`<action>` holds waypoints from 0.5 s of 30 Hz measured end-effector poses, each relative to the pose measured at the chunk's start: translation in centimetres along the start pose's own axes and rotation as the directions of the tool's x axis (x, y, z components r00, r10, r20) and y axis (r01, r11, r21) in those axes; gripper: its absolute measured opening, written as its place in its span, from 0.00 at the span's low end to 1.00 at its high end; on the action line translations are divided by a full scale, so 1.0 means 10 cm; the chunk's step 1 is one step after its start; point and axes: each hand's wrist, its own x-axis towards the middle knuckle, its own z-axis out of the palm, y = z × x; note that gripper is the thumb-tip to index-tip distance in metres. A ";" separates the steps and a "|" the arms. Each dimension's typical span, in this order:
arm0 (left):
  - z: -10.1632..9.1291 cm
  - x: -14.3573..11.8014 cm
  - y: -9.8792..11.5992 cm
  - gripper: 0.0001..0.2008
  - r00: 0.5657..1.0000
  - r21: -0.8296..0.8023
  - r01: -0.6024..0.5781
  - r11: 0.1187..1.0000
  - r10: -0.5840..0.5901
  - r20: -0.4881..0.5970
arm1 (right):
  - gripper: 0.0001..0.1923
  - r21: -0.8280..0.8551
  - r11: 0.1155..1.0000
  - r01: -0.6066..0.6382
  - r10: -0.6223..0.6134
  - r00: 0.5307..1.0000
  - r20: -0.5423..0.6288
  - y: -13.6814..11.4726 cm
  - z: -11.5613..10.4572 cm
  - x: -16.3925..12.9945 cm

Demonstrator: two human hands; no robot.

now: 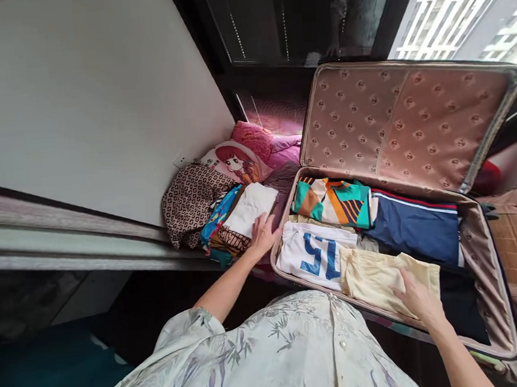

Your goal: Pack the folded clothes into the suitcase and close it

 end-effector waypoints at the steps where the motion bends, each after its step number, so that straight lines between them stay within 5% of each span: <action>1: -0.07 0.02 -0.18 0.28 0.996 0.062 0.091 0.994 -0.092 0.006 | 0.32 -0.015 1.000 0.004 -0.004 1.000 0.005 -0.16 -0.09 0.06; 4: -0.15 0.02 -0.47 0.29 0.987 0.200 0.114 0.973 -0.133 0.087 | 0.31 0.010 0.997 0.075 -0.076 0.996 0.041 -0.79 -0.35 0.27; 10: -0.16 0.02 -0.48 0.16 0.983 0.263 0.100 0.960 -0.136 0.124 | 0.28 0.215 0.925 0.314 -0.322 0.947 0.006 -2.09 -0.72 0.56; 15: -0.55 0.23 -0.72 0.16 0.978 0.180 0.139 0.974 -0.164 0.130 | 0.28 0.515 0.800 0.306 -0.406 0.909 0.090 -2.81 -0.88 0.54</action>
